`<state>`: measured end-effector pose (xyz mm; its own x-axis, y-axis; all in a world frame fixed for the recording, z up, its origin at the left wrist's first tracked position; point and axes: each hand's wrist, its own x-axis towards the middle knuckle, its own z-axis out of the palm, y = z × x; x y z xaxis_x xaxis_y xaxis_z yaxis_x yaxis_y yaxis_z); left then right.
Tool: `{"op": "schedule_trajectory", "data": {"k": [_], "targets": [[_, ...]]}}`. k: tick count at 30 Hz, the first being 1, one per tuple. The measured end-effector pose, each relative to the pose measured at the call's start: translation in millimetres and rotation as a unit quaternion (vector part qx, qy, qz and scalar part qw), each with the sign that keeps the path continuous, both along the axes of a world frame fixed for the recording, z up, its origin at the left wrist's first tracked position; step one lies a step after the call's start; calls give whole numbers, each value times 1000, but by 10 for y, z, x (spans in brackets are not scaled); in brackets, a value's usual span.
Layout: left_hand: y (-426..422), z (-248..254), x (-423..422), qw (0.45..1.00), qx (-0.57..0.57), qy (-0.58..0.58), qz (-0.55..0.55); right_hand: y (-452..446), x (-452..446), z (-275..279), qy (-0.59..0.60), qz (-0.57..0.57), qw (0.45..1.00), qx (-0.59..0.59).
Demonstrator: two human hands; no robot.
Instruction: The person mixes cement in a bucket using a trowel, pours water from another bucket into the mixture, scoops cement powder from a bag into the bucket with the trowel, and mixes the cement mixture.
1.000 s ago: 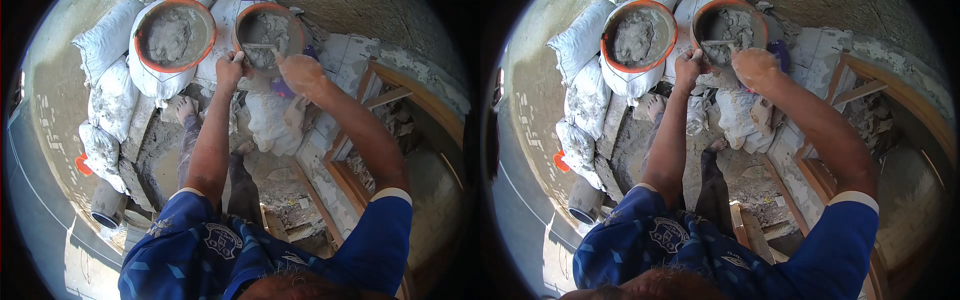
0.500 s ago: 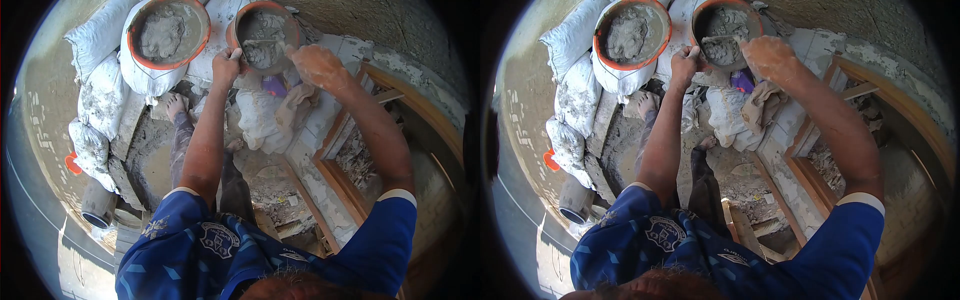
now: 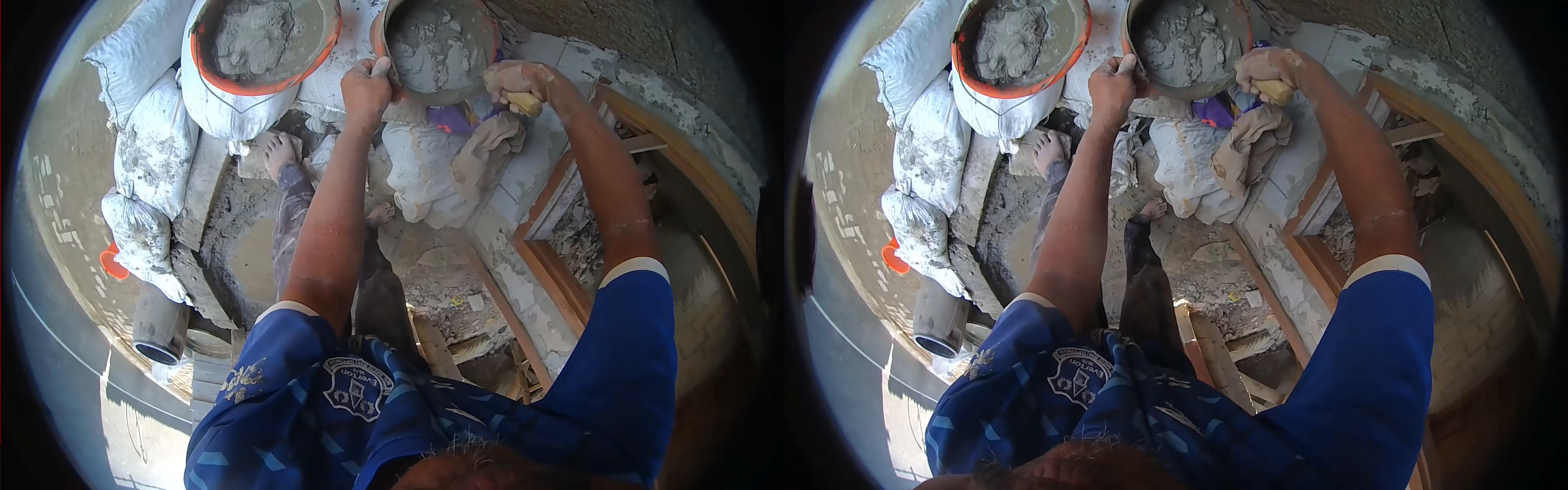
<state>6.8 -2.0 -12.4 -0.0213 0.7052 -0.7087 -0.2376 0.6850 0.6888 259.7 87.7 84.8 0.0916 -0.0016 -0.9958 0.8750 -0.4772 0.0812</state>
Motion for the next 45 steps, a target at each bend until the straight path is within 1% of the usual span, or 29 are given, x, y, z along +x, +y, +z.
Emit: {"op": "schedule_trajectory", "data": {"k": [2, 3, 5, 6, 8, 9, 11, 12, 14, 15, 18, 21, 22, 24, 25, 26, 27, 28, 29, 30, 32, 33, 34, 36, 37, 40, 43, 44, 45], "targets": [[5, -30, 5, 1000, -4, -4, 7, -278, 128, -49, 87, -251, 964, -32], [4, -25, 0, 1000, -14, -8, 4, -396, 143, -99, 90, -253, 963, -30], [13, -61, -59, 1000, -20, -3, -7, -632, 22, -192, 159, -381, 910, -47], [8, -95, -106, 999, -29, 0, -28, -744, -33, -229, 166, -384, 907, -46], [39, -128, -156, 998, -30, 12, -49, -906, -163, -301, 284, -516, 803, -89], [35, -118, -177, 998, -40, -5, -47, -994, -251, -329, 295, -516, 799, -88], [43, -115, -191, 997, -46, -22, -54, -1156, -450, -389, 358, -608, 707, -40], [49, -128, -170, 997, -40, -14, -59, -1242, -564, -442, 368, -609, 702, -37], [38, -115, -113, 998, -41, -46, -29, -1378, -845, -584, 469, -732, 492, -40], [29, -96, -88, 998, -35, -53, -27, -1375, -987, -672, 536, -738, 407, -49], [17, -60, -24, 999, 9, 5, -36, -1233, -1268, -716, 584, -778, 232, -28], [10, -52, -39, 999, 4, 1, -41, -1194, -1200, -528, 604, -771, 199, -29], [16, -39, -34, 999, -3, 2, -47, -1198, -1107, -413, 605, -771, 199, -24], [3, -36, -38, 998, -5, 3, -57, -1278, -777, -114, 542, -734, 410, 3], [7, -31, -30, 998, 1, -3, -58, -1277, -623, 36, 455, -723, 519, 18], [20, -35, -19, 998, 9, -6, -58, -1227, -607, 92, 451, -722, 523, 23], [10, -46, -7, 998, 0, 2, -61, -1159, -630, 122, 270, -516, 790, 193], [29, -31, -2, 998, -1, -1, -58, -1113, -665, 119, 42, -219, 919, 326], [21, -27, 10, 999, 2, -16, -52, -1154, -672, -203, 3, -78, 910, 406], [-9, -24, 47, 998, 5, -33, -49, -1189, -734, -563, -1, -77, 912, 402], [15, -23, 38, 997, 15, -30, -65, -1181, -828, -1247, 51, 204, 878, 430], [31, -50, 6, 997, 18, -26, -64, -1264, -591, -1516, 46, 201, 876, 435], [30, -67, -23, 998, 18, -22, -59, -1394, -212, -1742, 148, 208, 818, 516], [34, -56, -28, 998, 14, -42, -54, -718, -653, 247, 118, 252, 915, 293], [40, -55, -24, 998, 13, -42, -55, -625, -575, 535, 68, 228, 942, 236], [-6, -33, 2, 998, 17, -37, -40, -536, -468, 705, -5, 201, 934, 297], [-21, -32, 12, 999, 20, -33, -36, -544, -723, -268, 14, 196, 918, 343], [12, -60, -2, 999, 21, -30, -35, -649, -836, -652, 11, 239, 904, 353], [23, -45, -26, 999, 10, -45, -16, -633, -877, -588, 37, 290, 885, 362]]}}
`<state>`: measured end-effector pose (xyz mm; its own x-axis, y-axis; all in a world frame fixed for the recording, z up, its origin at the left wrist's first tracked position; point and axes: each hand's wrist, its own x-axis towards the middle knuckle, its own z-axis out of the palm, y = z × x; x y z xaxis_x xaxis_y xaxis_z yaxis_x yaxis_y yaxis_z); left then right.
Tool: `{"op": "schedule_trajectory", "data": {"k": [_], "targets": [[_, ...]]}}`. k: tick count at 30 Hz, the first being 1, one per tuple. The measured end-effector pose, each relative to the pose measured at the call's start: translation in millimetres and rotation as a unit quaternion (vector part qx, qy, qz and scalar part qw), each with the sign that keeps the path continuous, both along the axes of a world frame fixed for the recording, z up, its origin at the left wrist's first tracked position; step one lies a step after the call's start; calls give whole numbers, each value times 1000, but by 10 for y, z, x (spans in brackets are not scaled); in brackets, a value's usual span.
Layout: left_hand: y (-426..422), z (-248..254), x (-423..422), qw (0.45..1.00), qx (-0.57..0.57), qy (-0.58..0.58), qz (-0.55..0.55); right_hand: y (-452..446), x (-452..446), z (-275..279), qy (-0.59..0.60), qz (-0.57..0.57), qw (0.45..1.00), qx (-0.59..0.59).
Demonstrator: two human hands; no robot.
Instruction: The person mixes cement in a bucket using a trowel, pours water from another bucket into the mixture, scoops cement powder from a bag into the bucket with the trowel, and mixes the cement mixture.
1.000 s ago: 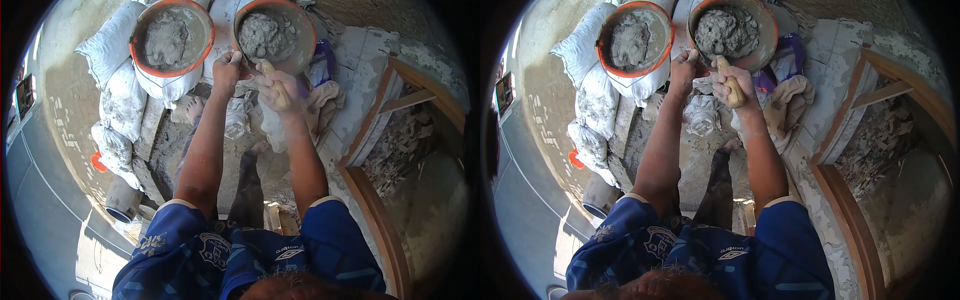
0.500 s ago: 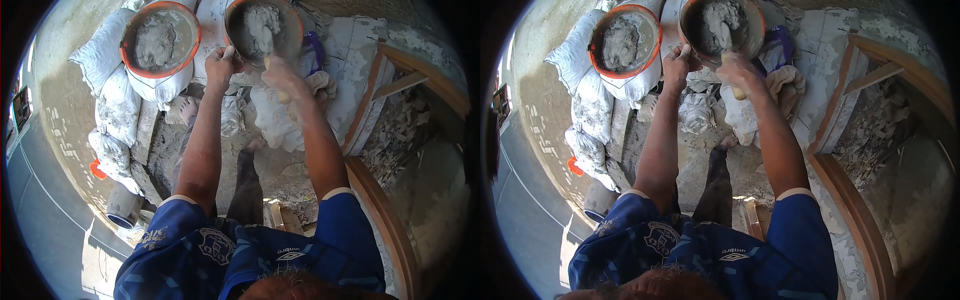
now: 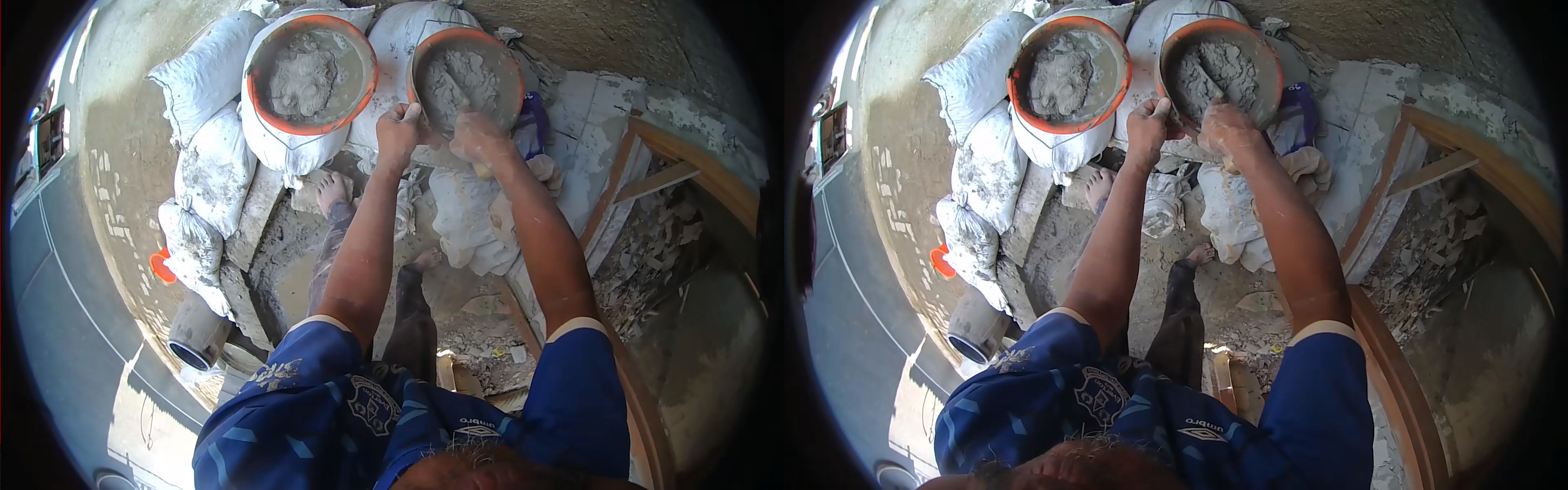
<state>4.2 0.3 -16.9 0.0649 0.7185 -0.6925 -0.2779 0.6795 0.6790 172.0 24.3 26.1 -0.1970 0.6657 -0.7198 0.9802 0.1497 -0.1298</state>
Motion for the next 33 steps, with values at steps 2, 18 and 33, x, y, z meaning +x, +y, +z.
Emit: {"op": "schedule_trajectory", "data": {"k": [2, 18, 33], "targets": [[-18, 0, -68, 1000, -6, 1, -10, -39, 120, 407, 2, 51, 999, -12], [-32, -12, -27, 1000, 0, 6, -20, 306, 463, 1180, -82, 185, 978, -46], [-50, -76, -44, 999, -20, 37, -17, 411, 1070, 374, 120, -385, 825, -397]]}}
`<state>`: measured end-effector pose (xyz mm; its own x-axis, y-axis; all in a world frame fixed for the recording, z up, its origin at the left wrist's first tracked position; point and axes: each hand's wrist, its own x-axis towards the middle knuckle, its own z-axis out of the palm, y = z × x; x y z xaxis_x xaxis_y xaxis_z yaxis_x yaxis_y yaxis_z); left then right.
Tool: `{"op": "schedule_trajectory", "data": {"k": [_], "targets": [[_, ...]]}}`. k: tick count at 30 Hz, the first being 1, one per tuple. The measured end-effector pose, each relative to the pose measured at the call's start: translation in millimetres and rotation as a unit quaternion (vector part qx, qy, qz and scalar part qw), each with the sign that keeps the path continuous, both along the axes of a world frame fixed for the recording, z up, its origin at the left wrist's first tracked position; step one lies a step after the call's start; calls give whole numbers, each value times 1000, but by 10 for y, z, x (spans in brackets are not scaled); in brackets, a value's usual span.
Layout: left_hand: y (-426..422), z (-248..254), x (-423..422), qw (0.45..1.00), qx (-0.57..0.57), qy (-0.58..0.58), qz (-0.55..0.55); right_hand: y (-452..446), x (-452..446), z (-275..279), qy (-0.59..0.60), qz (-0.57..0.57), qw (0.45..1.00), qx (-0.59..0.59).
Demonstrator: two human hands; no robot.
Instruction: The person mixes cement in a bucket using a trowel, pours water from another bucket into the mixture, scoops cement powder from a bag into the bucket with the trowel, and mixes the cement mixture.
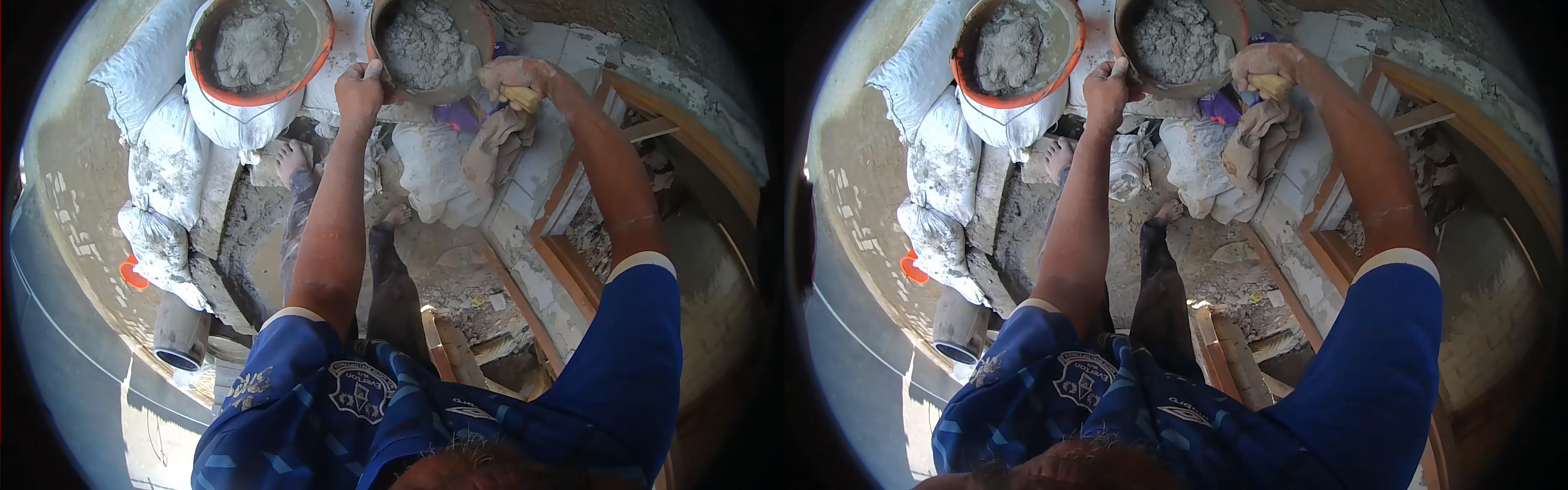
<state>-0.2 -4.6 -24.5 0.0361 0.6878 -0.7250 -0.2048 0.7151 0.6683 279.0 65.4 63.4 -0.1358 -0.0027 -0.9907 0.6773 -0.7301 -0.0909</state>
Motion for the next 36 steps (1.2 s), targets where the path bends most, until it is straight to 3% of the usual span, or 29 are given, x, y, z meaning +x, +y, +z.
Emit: {"op": "schedule_trajectory", "data": {"k": [2, 4, 5, 7, 8, 10, 11, 13, 14, 16, 20, 22, 24, 25, 26, 27, 28, 29, 30, 31, 32, 34, 36], "targets": [[13, 23, -19, 1000, -5, -2, -3, -243, -63, -25, -22, -55, 998, -9], [35, 41, -48, 1000, -6, 0, -8, -458, -103, -62, 116, -227, 966, -44], [42, 34, -59, 1000, -17, -1, -17, -559, -151, -62, 119, -223, 967, -41], [48, -16, -87, 999, -24, 0, -38, -769, -294, -78, 195, -370, 907, -59], [64, -5, -94, 999, -20, 7, -38, -882, -376, -120, 202, -369, 905, -58], [76, 22, -92, 999, -34, -7, -36, -1095, -571, -230, 295, -508, 807, -51], [80, 16, -90, 998, -36, -24, -34, -1173, -692, -289, 306, -511, 802, -50], [85, 24, -66, 998, -30, -15, -44, -1301, -967, -426, 402, -652, 639, -73], [85, 34, -56, 998, -29, -17, -48, -1327, -1106, -494, 412, -654, 630, -76], [76, 71, -15, 998, -20, -12, -53, -1358, -1350, -559, 535, -701, 469, -47], [73, 75, 24, 999, 11, 7, -49, -1184, -1387, -320, 586, -696, 415, -16], [56, 32, 21, 999, 6, 6, -43, -1108, -1193, -84, 548, -688, 476, -16], [62, 21, 18, 999, 8, -2, -42, -1068, -926, 109, 442, -657, 611, 7], [56, 18, 17, 999, 9, -4, -39, -1028, -809, 232, 436, -657, 615, 11], [54, 15, 15, 999, 9, -4, -36, -979, -718, 352, 282, -554, 775, 116], [51, 1, 20, 1000, 3, -7, -28, -956, -696, 407, 109, -411, 880, 210], [49, 10, 21, 1000, 1, -8, -24, -922, -723, 319, 107, -408, 883, 207], [54, 24, 25, 1000, 4, -7, -26, -855, -765, 137, -22, -192, 929, 316], [43, 52, 40, 999, 5, -7, -31, -825, -804, -25, -150, 37, 903, 401], [44, 44, 51, 999, 7, -12, -30, -785, -1022, -118, -185, 114, 906, 363], [49, 22, 61, 1000, 6, -20, -17, -829, -1175, -173, -183, 265, 865, 385], [75, -15, 29, 1000, -2, 3, -28, -730, -1062, -225, -66, 378, 858, 342], [49, 22, 23, 999, -2, -14, -29, -570, -768, 255, -88, 356, 874, 319]]}}
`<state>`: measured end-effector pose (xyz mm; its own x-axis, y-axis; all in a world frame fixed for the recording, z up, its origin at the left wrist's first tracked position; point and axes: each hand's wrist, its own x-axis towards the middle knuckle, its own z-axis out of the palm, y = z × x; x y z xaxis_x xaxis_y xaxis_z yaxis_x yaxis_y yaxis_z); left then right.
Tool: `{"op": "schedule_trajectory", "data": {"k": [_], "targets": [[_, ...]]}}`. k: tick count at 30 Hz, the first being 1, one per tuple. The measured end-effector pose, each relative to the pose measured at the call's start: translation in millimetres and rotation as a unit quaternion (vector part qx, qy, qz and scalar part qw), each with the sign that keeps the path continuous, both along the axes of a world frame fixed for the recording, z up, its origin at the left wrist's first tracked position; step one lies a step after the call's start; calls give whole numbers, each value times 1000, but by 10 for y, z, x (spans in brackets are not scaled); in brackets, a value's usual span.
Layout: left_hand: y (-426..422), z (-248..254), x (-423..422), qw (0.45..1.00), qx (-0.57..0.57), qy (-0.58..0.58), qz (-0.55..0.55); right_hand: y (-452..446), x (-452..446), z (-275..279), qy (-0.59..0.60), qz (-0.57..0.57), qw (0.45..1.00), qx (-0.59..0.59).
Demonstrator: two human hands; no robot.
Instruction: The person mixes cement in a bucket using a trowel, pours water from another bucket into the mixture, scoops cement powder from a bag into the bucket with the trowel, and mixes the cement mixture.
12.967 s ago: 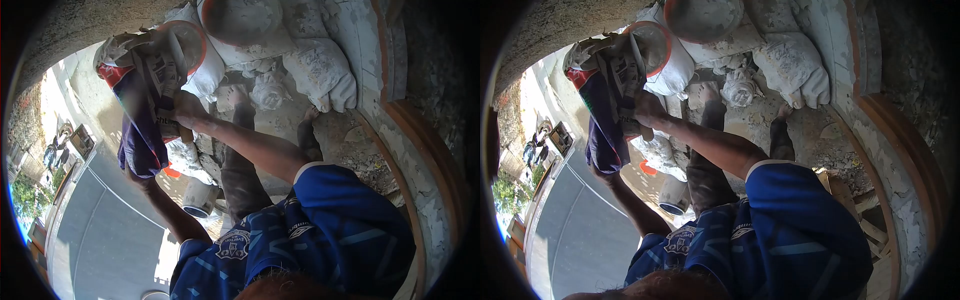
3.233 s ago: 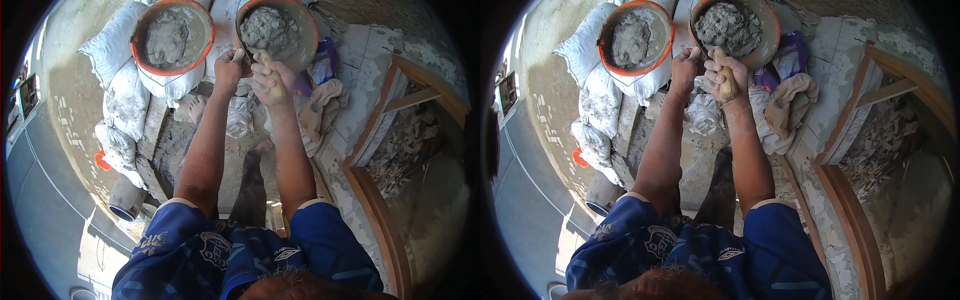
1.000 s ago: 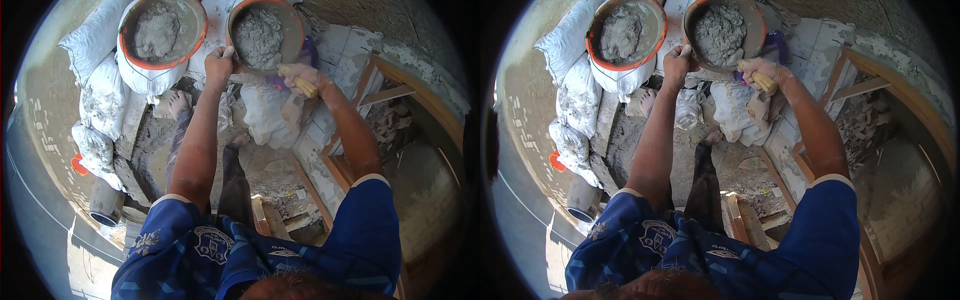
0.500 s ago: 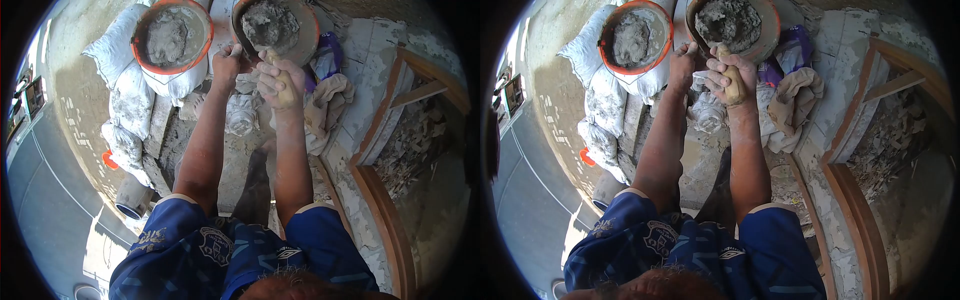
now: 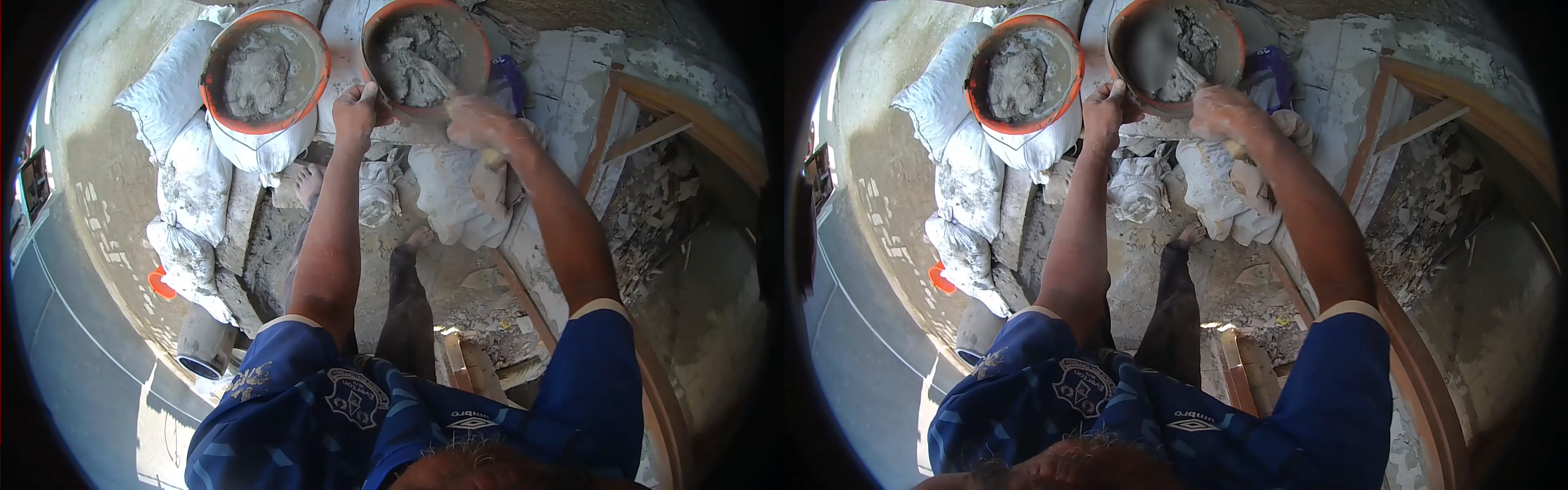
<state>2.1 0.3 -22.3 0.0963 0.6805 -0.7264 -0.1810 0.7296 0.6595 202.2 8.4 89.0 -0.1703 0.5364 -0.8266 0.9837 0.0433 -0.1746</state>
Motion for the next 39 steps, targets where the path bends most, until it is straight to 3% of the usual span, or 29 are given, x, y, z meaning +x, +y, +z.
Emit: {"op": "schedule_trajectory", "data": {"k": [4, 5, 8, 9, 10, 14, 16, 20, 22, 27, 29, 32, 33, 36, 39], "targets": [[-13, 26, -2, 1000, 7, -10, 24, 450, 260, 603, -105, -5, 994, -30], [-8, 12, 24, 1000, 11, -13, 14, 489, 269, 463, -110, 2, 994, -17], [31, 71, 47, 1000, 6, -6, 4, 185, 144, -819, -9, 123, 987, 103], [28, 35, 38, 1000, -3, -10, 19, 8, 70, -986, 3, 136, 982, 131], [30, -5, 9, 1000, -7, -8, 20, 19, -237, -251, -75, 53, 995, 45], [15, 16, -27, 999, 1, -23, 40, 219, 121, 615, -109, 114, 987, -5], [-8, 16, 7, 1000, 6, -14, 17, 427, 292, 687, -83, 167, 981, 48], [7, 19, 26, 1000, 9, -11, 19, 678, -145, 136, -150, 150, 976, 44], [17, 31, 18, 1000, 6, -7, 20, 400, -379, 107, -85, 132, 986, 58], [42, 22, 3, 1000, 4, -4, 10, 638, -239, 825, -132, 182, 974, 32], [30, 28, -1, 1000, -6, -15, 20, 834, -150, 781, -145, 276, 944, 108], [43, 116, -24, 1000, 1, 0, 10, 1215, 1248, -865, -40, 334, 927, 165], [28, 75, -10, 1000, 9, 3, 12, 1223, 1102, -776, -29, 352, 930, 103], [10, 44, -20, 999, 2, 23, 24, 1052, 704, -456, -3, 185, 977, -107], [-43, -11, -21, 999, 8, 32, 34, 883, 643, -263, 12, -49, 968, -247]]}}
